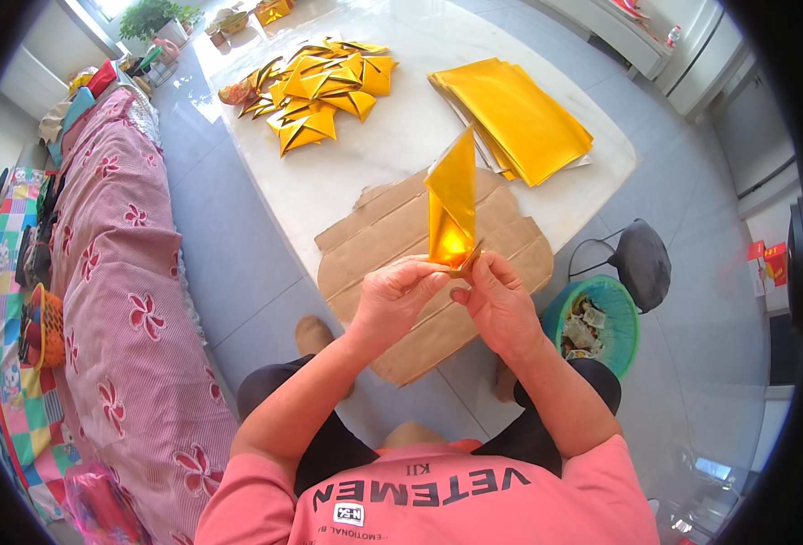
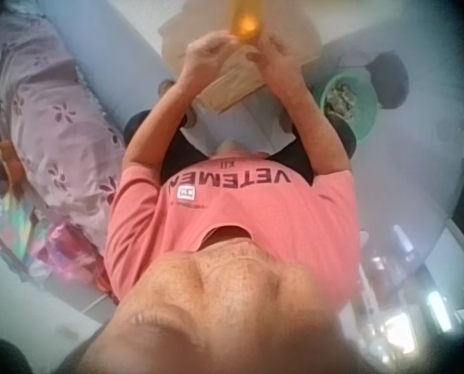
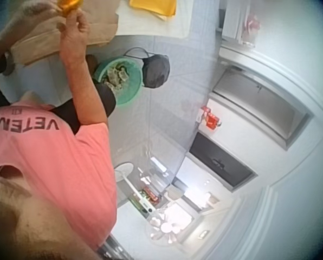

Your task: The person folds yellow paper sheets into triangular shapes by hand, pressing the creases and placing the finished pieces on a table. The person repeats the folding process with multiple sheets.

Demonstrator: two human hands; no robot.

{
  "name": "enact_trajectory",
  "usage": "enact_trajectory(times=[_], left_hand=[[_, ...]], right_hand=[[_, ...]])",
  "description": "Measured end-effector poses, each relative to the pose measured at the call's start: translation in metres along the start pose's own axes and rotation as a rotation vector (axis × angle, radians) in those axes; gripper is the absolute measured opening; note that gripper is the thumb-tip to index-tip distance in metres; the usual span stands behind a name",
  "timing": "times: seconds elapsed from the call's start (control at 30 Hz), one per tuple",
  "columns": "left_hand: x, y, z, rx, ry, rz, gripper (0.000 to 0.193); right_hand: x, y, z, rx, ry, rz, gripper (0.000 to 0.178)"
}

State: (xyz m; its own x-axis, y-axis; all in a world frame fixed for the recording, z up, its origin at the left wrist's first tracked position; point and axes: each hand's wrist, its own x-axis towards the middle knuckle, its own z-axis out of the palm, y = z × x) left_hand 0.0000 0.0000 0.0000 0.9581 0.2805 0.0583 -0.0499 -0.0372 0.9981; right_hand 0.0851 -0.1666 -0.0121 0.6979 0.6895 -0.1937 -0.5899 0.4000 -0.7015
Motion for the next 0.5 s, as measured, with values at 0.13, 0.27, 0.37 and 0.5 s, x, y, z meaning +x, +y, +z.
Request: enact_trajectory(times=[0.13, 0.27, 0.37, 0.5], left_hand=[[-0.002, -0.003, 0.002, 0.115, -0.017, 0.072, 0.016], [0.002, -0.003, 0.004, 0.177, -0.032, 0.153, 0.015], [0.0, -0.006, 0.006, 0.222, -0.028, 0.183, 0.012], [-0.003, -0.012, 0.007, -0.008, 0.008, 0.049, 0.007]], right_hand=[[0.0, -0.005, -0.004, 0.001, -0.012, 0.065, 0.016], [0.008, -0.014, -0.003, -0.002, 0.065, 0.141, 0.012], [0.009, -0.011, -0.007, 0.01, 0.101, 0.093, 0.008], [0.007, -0.007, -0.002, -0.044, 0.122, 0.043, 0.009]])
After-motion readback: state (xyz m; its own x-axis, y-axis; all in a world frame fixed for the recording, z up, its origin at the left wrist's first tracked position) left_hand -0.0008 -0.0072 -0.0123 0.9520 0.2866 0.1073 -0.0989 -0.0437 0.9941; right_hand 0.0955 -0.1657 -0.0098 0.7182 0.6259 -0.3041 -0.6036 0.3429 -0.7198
